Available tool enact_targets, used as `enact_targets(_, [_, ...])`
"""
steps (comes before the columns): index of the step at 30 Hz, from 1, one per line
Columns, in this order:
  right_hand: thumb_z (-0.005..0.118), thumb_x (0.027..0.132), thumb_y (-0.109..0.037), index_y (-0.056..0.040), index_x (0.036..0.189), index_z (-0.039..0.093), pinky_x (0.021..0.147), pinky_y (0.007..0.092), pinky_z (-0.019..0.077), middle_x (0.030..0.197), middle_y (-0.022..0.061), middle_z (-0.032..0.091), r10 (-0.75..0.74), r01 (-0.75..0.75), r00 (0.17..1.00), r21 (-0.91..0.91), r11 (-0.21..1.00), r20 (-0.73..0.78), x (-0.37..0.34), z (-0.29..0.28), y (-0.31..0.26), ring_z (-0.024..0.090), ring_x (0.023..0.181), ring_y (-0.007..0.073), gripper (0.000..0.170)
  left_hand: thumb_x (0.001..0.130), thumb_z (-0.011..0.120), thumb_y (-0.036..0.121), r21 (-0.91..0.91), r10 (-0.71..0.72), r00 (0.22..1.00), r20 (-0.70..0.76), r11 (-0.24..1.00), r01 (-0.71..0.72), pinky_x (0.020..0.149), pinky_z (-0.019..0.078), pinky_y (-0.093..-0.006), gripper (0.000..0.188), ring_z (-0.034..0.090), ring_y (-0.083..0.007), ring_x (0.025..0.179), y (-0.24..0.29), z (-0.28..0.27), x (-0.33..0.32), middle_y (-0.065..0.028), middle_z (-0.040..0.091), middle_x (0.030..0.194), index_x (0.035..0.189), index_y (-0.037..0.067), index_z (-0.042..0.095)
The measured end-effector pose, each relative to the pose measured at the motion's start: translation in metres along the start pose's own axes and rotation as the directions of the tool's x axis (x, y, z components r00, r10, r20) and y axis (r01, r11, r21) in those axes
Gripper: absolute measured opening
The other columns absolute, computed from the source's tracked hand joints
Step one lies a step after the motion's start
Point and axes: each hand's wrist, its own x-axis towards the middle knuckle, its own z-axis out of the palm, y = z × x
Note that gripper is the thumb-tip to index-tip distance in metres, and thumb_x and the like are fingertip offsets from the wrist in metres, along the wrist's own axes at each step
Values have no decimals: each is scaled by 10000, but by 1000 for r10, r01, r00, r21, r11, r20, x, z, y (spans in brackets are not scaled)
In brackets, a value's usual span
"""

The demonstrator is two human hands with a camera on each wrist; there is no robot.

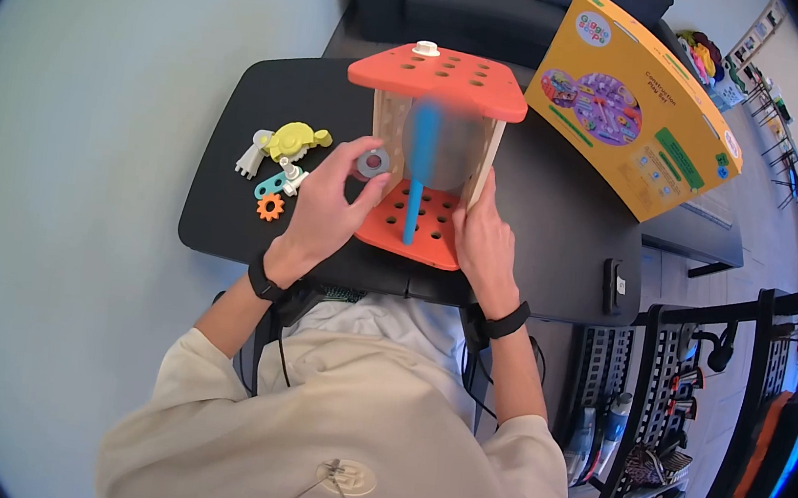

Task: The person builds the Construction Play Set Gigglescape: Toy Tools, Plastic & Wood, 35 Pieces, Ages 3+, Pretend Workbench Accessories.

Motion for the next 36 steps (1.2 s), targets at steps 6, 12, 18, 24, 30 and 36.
enact_targets(6, [562, 1039, -186, 4, 1602, 204, 699, 600, 561, 993, 332, 709, -44, 43, 996, 17, 999, 72, -6, -5, -3, 677, 817, 548, 695, 958, 715, 100, 239, -1, 950, 311, 968, -78, 737, 610, -432, 359, 739, -357, 890, -27, 17, -2, -203, 701, 1030, 1289, 0, 620])
enact_targets(12, [553, 1055, -207, 11, 1599, 208, 698, 597, 561, 929, 320, 713, -39, 40, 996, -23, 999, 74, -9, -5, -5, 678, 806, 544, 679, 855, 685, 47, 518, -2, 841, 541, 789, -331, 669, 621, -433, 353, 731, -350, 820, -25, 33, 6, -166, 693, 962, 1192, -43, 628])
enact_targets(18, [553, 1053, -202, 5, 1601, 211, 696, 603, 555, 923, 316, 714, -45, 43, 996, 26, 999, 71, -9, -3, 3, 673, 806, 551, 679, 870, 644, 86, 610, 220, 729, 648, 424, -670, 888, 563, -377, 315, 674, -239, 1067, -44, 43, 15, -79, 683, 1002, 1171, -7, 652])
enact_targets(24, [559, 1050, -204, -10, 1604, 218, 699, 606, 554, 987, 317, 714, -26, 24, 997, 31, 999, 77, -13, -5, 0, 671, 825, 553, 679, 905, 634, 124, 568, 194, 666, 720, 387, -726, 966, 481, -397, 294, 657, -222, 1098, -47, 57, 22, -67, 679, 1088, 1185, 35, 657])
enact_targets(30, [572, 1033, -187, -12, 1601, 232, 704, 607, 558, 1023, 325, 707, -99, 98, 995, 39, 994, 19, -15, -2, 4, 672, 827, 553, 684, 906, 650, 157, 511, 287, 723, 628, 549, -661, 878, 516, -384, 245, 701, -251, 938, -57, 74, 33, -91, 686, 924, 1116, 33, 629])
enact_targets(36, [582, 1011, -168, -38, 1621, 221, 721, 616, 557, 1055, 321, 704, -48, 44, 998, 87, 995, 47, -17, -6, 0, 662, 845, 566, 720, 921, 727, 242, 299, 300, 800, 520, 813, -500, 866, 547, -452, 317, 695, -339, 958, -55, 74, 35, -128, 690, 921, 1127, 31, 612])
